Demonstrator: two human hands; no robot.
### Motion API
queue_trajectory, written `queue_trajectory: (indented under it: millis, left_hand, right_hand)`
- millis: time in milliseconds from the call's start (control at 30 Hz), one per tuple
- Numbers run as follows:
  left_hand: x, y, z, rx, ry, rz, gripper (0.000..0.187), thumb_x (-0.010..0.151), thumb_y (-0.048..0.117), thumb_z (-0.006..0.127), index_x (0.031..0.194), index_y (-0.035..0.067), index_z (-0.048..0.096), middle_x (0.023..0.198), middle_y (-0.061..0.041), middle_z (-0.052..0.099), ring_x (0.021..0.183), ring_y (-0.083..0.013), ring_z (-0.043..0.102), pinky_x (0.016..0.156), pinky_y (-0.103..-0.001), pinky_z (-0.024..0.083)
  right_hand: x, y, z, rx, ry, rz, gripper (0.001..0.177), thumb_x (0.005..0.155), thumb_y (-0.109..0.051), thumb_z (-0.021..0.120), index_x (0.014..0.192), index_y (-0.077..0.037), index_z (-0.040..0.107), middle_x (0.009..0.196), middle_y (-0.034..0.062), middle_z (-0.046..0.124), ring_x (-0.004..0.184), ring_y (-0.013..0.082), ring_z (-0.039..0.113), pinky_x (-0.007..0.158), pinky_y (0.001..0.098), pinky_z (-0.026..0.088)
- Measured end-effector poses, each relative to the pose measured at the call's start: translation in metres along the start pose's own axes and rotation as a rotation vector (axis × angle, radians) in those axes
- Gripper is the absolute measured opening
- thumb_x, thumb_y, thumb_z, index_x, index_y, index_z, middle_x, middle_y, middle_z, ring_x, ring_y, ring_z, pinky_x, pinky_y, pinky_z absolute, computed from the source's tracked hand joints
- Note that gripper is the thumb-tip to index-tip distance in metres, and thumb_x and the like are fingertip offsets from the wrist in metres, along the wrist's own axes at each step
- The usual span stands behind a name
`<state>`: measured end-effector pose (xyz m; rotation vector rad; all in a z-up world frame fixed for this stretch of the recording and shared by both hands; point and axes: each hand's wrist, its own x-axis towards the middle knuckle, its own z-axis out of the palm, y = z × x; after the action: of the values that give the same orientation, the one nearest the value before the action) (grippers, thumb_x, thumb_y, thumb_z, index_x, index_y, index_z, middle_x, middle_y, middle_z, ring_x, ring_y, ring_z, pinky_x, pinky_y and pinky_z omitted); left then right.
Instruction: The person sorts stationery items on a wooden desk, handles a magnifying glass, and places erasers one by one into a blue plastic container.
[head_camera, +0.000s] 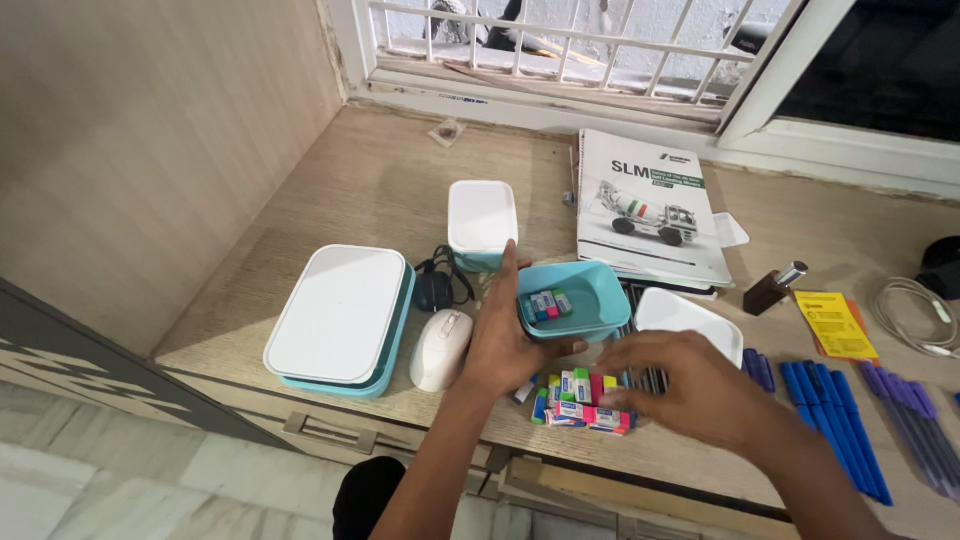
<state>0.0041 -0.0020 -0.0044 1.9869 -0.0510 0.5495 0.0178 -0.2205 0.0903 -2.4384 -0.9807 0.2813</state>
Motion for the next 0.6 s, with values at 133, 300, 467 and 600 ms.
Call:
queue_trajectory:
  millis: [133, 300, 467, 600]
  left_hand:
    - [0.000, 0.001, -0.002, 0.015, -0.005, -0.003, 0.152, 0.052, 0.037, 0.102, 0.163, 0.002, 0.003, 0.150, -0.022, 0.049, 0.139, -0.0390, 0.048, 0.116, -0.047, 0.038]
    - [-0.001, 0.002, -0.001, -0.005, 0.010, 0.034, 0.151, 0.052, 0.036, 0.101, 0.162, -0.001, 0.005, 0.148, -0.023, 0.052, 0.137, -0.0388, 0.052, 0.114, -0.046, 0.041]
    - [0.000, 0.002, -0.001, -0.004, 0.012, 0.042, 0.150, 0.051, 0.033, 0.102, 0.162, -0.003, 0.007, 0.147, -0.023, 0.053, 0.136, -0.0382, 0.053, 0.114, -0.045, 0.042]
    - [-0.001, 0.000, 0.000, -0.019, 0.023, 0.068, 0.150, 0.052, 0.032, 0.103, 0.161, -0.003, 0.006, 0.147, -0.024, 0.052, 0.136, -0.0389, 0.052, 0.113, -0.045, 0.043]
  right_hand:
    - [-0.008, -0.011, 0.008, -0.046, -0.065, -0.086, 0.041, 0.068, -0.026, 0.088, 0.104, -0.010, 0.080, 0.109, 0.0057, 0.078, 0.095, 0.0261, 0.072, 0.084, 0.0374, 0.056]
    - [-0.011, -0.011, 0.018, -0.088, -0.056, -0.130, 0.030, 0.075, -0.021, 0.081, 0.103, -0.009, 0.078, 0.105, 0.0070, 0.077, 0.095, 0.0284, 0.072, 0.085, 0.0390, 0.056]
    - [-0.013, -0.010, 0.022, -0.093, -0.067, -0.128, 0.027, 0.080, -0.018, 0.075, 0.105, -0.010, 0.078, 0.107, 0.0068, 0.078, 0.092, 0.0280, 0.073, 0.084, 0.0386, 0.056]
    - [-0.013, -0.014, 0.019, -0.124, -0.050, -0.113, 0.029, 0.079, -0.018, 0.074, 0.107, -0.013, 0.079, 0.109, 0.0052, 0.078, 0.091, 0.0274, 0.074, 0.081, 0.0389, 0.057]
